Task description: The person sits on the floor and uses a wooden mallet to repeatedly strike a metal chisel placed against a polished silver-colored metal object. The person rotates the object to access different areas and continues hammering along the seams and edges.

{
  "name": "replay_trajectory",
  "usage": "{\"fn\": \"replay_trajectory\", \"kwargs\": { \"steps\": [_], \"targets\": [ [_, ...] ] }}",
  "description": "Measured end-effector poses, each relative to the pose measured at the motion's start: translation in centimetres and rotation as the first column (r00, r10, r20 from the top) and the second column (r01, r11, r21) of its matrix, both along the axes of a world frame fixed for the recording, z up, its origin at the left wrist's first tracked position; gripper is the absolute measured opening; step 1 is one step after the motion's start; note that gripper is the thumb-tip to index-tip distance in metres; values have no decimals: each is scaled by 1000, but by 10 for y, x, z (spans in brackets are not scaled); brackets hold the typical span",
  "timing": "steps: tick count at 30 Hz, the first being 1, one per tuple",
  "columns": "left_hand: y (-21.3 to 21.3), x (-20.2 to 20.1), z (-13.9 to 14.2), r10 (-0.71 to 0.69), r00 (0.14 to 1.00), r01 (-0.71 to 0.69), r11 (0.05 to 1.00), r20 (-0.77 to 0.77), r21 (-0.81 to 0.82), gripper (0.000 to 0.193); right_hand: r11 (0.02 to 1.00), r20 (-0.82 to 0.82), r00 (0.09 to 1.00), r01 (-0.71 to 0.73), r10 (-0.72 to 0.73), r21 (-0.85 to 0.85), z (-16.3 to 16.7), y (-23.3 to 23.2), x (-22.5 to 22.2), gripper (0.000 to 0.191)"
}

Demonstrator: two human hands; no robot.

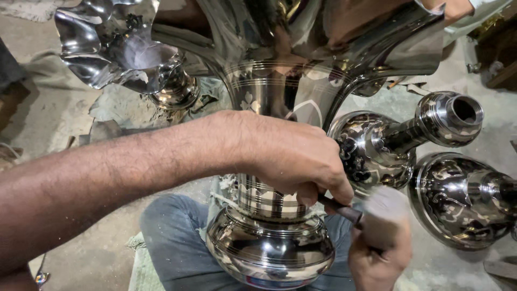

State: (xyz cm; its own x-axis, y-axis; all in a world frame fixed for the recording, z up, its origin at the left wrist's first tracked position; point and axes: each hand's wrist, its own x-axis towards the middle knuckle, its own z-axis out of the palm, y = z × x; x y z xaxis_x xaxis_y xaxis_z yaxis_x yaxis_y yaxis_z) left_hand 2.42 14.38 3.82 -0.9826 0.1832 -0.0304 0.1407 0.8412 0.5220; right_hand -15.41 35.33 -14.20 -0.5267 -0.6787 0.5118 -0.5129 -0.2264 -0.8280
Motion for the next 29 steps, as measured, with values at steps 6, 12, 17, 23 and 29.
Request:
{"fn": "replay_trajectory", "kwargs": {
  "steps": [6,12,17,23,29],
  "targets": [
    [1,7,3,59,981,-60,998,185,2,24,997,98,992,-75,75,1,0,5,2,30],
    [5,65,-4,503,666,-356,863,-551,358,34,947,105,942,-311,318,-81,-56,13,-13,25],
    [25,107,-50,789,262,-486,605,-555,631,34,866,547,769,-478,330,150,-97,20,-26,25],
    [50,93,-86,917,171,-331,397,-360,856,39,860,258,957,-242,135,450,-34,16,-79,29],
    [64,85,-88,940,93,-242,342,-329,908,45,776,100,984,-177,146,605,103,13,-166,38]
  ]
}}
